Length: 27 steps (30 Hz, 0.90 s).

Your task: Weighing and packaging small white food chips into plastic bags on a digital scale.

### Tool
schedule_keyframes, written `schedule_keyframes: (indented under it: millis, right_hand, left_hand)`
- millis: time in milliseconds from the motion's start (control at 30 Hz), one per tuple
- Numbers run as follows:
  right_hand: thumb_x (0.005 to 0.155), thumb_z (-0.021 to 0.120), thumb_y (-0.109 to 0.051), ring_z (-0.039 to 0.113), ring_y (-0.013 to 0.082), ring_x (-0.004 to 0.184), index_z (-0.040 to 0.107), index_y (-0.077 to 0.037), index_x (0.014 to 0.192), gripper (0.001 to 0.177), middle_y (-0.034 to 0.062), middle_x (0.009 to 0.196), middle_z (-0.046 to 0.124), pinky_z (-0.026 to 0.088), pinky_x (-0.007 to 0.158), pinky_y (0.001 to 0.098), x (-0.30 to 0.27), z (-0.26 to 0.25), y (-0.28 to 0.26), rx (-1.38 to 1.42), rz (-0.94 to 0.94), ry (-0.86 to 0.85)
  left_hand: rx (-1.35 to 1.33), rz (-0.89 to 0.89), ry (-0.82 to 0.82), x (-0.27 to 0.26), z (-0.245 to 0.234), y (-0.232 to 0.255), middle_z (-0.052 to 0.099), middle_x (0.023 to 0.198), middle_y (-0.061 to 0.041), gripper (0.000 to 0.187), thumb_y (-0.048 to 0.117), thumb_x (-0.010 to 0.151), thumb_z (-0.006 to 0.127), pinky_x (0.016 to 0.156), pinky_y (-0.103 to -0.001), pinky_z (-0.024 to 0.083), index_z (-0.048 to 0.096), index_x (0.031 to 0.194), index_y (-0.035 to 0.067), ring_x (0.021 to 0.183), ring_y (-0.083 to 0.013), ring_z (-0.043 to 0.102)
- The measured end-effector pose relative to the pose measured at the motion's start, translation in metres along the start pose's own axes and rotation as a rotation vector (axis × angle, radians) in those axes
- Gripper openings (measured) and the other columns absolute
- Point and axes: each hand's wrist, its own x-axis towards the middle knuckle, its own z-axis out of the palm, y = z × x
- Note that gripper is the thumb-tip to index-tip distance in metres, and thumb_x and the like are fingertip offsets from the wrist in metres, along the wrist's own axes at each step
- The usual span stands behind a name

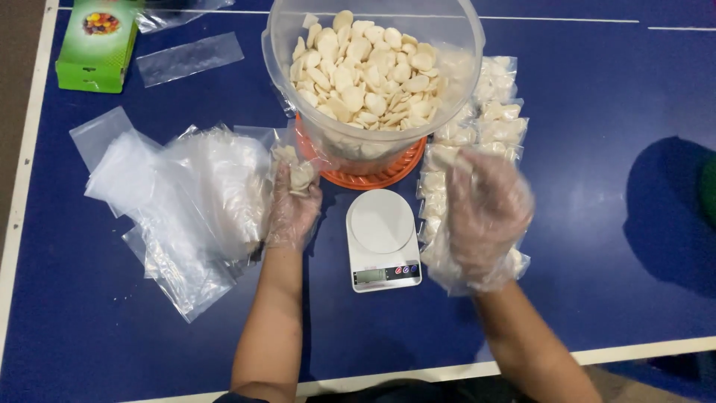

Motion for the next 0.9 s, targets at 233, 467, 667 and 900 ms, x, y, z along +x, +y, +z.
schedule_keyframes:
  millis: [233,467,667,900]
  right_hand:
    - [0.100,0.078,-0.016,0.073,0.0264,0.102,0.078,-0.011,0.113,0.014,0.0095,0.103,0.073,0.059,0.088,0.0346,0.081,0.037,0.012,-0.247,0.465,-0.489]
    - [0.103,0.074,-0.017,0.061,0.0322,0.116,0.077,-0.017,0.120,0.017,0.0154,0.109,0.072,0.026,0.118,0.0455,0.068,0.035,0.028,-0.106,0.329,-0.502]
    - [0.103,0.066,0.001,0.059,0.0321,0.122,0.068,-0.007,0.125,0.023,0.0184,0.123,0.066,0.044,0.110,0.0468,0.021,0.037,0.014,-0.037,-0.108,-0.251]
    - [0.086,0.078,-0.006,0.063,0.0342,0.120,0.075,-0.011,0.089,0.007,0.0143,0.126,0.061,0.054,0.100,0.0463,-0.056,0.027,-0.055,-0.225,0.210,-0.352]
  left_hand:
    - [0.050,0.005,0.062,-0.017,0.040,-0.005,0.075,0.098,-0.004,0.026,0.040,0.089,0.079,0.059,-0.021,0.064,0.070,0.101,0.019,0.086,-0.0211,0.072]
    - [0.100,-0.074,-0.093,-0.022,0.044,-0.010,0.074,0.091,0.003,0.029,0.041,0.085,0.082,0.050,-0.012,0.058,0.068,0.099,0.021,0.077,-0.0111,0.073]
    - [0.190,-0.125,-0.255,-0.029,0.055,-0.012,0.072,0.081,-0.003,0.030,0.036,0.082,0.086,0.048,-0.022,0.062,0.066,0.093,0.016,0.065,-0.0165,0.072]
    - [0.254,-0.083,-0.480,-0.065,0.109,-0.019,0.071,0.074,-0.014,0.026,0.021,0.078,0.088,0.045,-0.034,0.061,0.069,0.083,0.005,0.057,-0.0251,0.070]
